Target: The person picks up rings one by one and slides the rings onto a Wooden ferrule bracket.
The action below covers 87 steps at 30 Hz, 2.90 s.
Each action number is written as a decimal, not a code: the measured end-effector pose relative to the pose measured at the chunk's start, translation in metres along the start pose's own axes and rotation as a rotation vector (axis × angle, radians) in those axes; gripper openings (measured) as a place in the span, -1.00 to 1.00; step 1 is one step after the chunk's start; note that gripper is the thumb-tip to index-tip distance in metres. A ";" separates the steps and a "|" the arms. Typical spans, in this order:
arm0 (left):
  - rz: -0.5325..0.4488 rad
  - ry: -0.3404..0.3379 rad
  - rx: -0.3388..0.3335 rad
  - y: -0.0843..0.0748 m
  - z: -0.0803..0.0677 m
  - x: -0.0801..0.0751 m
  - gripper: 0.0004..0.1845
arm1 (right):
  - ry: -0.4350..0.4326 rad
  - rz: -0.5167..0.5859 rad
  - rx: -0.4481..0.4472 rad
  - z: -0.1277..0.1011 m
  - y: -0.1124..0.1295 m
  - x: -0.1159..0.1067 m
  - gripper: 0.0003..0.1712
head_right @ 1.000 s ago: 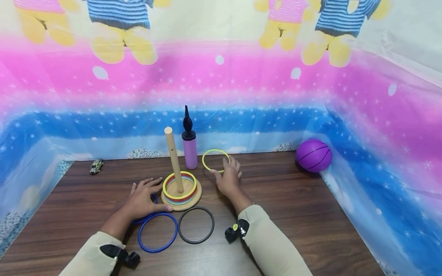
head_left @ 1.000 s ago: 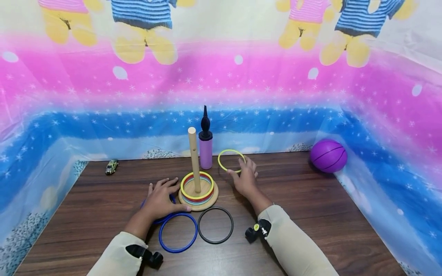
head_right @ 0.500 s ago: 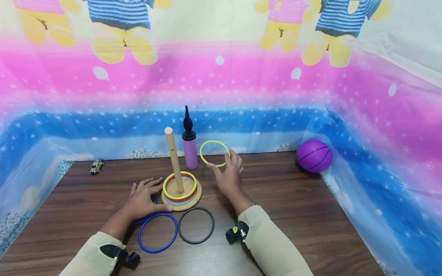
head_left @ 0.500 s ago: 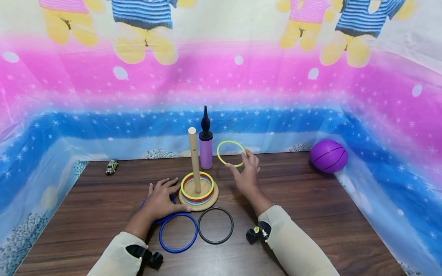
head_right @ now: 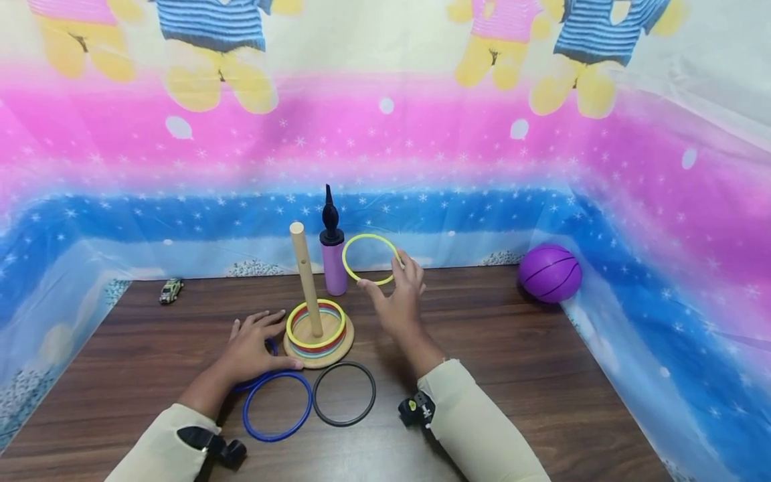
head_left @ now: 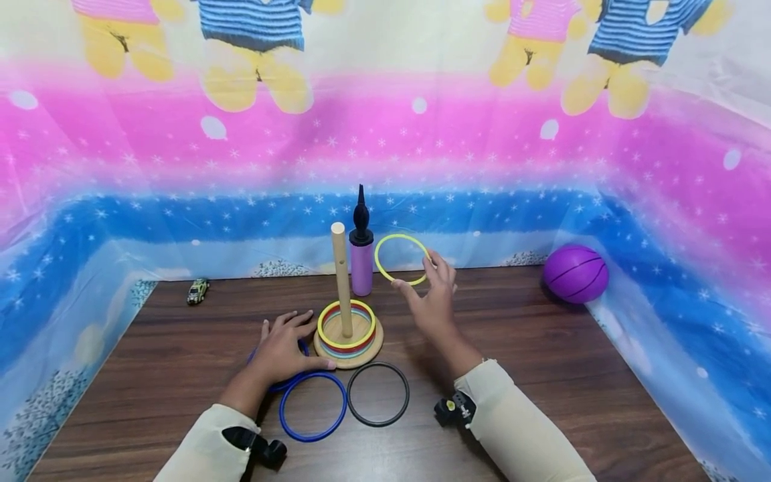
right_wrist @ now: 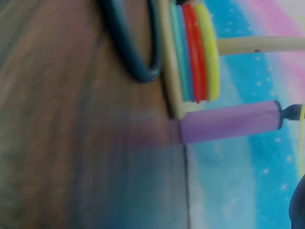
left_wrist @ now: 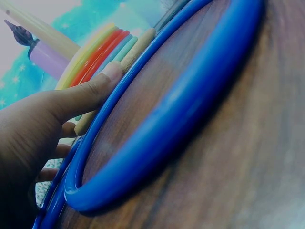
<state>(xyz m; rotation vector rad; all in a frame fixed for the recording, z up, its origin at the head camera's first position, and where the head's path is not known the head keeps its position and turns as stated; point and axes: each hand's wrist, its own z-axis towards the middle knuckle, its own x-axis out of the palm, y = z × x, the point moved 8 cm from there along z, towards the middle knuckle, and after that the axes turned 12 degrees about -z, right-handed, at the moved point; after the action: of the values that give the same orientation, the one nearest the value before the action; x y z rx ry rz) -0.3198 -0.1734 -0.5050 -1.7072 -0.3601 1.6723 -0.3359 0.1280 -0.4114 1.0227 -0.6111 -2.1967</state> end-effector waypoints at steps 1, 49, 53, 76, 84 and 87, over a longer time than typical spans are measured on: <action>0.000 0.002 -0.001 0.000 0.000 0.000 0.18 | -0.005 0.000 -0.004 0.001 0.003 -0.003 -0.04; 0.001 -0.008 0.007 -0.001 0.000 -0.001 0.18 | 0.063 0.229 -0.316 0.014 0.113 -0.021 0.09; -0.004 -0.009 0.010 -0.001 0.000 -0.001 0.18 | 0.103 0.210 -0.294 0.006 0.108 -0.009 0.21; 0.025 0.010 0.012 -0.002 0.000 -0.001 0.18 | 0.393 0.127 -0.066 -0.029 0.064 0.036 -0.07; 0.029 0.018 0.005 -0.001 0.001 0.001 0.18 | 0.497 0.120 -0.009 -0.041 0.050 0.052 -0.05; 0.029 0.020 0.002 -0.001 0.001 0.000 0.18 | 0.530 0.100 -0.007 -0.044 0.047 0.057 -0.06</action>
<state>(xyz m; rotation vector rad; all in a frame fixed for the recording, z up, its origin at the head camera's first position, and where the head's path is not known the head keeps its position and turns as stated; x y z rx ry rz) -0.3207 -0.1721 -0.5038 -1.7342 -0.3259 1.6742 -0.3136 0.0487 -0.4363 1.4621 -0.3961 -1.7334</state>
